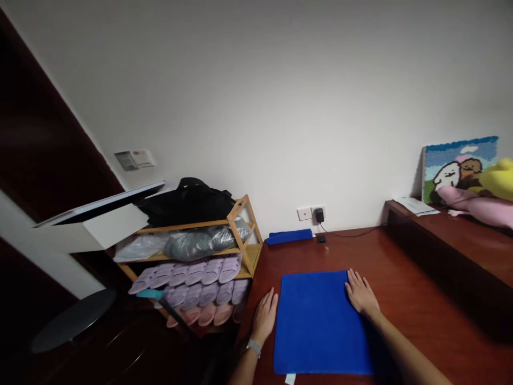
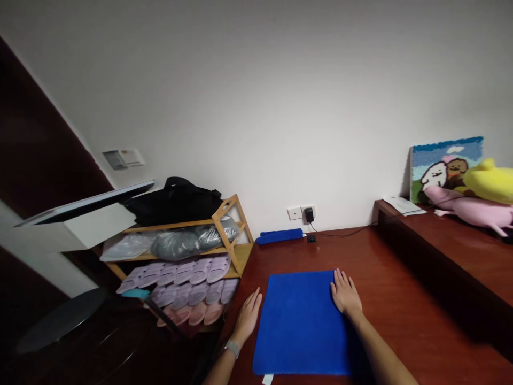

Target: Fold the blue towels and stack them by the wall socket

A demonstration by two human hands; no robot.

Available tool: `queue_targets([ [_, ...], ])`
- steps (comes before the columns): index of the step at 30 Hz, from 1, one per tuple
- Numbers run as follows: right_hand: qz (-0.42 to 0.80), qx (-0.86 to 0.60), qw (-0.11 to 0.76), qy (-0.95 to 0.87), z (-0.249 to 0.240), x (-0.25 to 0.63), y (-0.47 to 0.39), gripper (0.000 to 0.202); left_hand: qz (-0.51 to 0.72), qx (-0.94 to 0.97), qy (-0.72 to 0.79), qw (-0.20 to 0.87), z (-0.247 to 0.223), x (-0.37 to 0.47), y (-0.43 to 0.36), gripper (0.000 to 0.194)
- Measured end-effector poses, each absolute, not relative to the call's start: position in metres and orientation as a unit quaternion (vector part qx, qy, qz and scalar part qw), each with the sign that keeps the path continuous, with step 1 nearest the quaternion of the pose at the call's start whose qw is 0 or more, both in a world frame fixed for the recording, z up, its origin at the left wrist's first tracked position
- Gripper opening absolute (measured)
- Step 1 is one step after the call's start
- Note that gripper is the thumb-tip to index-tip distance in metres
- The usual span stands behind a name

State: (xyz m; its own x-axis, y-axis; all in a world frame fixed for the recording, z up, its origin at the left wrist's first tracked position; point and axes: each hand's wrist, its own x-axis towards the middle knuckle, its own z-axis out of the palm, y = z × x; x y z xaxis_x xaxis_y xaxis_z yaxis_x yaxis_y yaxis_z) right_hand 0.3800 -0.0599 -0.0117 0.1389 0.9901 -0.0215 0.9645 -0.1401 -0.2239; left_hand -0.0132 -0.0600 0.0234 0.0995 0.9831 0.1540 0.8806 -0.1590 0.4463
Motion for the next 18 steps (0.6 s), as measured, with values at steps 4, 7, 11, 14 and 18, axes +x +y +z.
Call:
queue_targets([
  [4,0.087,-0.750,0.083,-0.650,-0.010,0.380,-0.059,0.071,0.206,0.800,0.555,0.092,0.031,0.073,-0.057,0.064],
  [7,0.082,-0.748,0.092,-0.653,-0.014,0.382,-0.059,0.070,0.183,0.860,0.461,0.116,0.027,0.159,-0.062,0.065],
  [11,0.068,-0.722,0.090,-0.683,-0.021,0.386,-0.059,0.067,0.152,0.884,0.419,0.141,0.014,0.229,-0.063,0.069],
  [14,0.069,-0.729,0.090,-0.676,-0.021,0.386,-0.058,0.067,0.140,0.882,0.426,0.144,0.006,0.225,-0.051,0.071],
  [18,0.077,-0.749,0.090,-0.652,-0.013,0.381,-0.059,0.069,0.095,0.857,0.494,0.113,0.005,0.158,-0.022,0.072],
])
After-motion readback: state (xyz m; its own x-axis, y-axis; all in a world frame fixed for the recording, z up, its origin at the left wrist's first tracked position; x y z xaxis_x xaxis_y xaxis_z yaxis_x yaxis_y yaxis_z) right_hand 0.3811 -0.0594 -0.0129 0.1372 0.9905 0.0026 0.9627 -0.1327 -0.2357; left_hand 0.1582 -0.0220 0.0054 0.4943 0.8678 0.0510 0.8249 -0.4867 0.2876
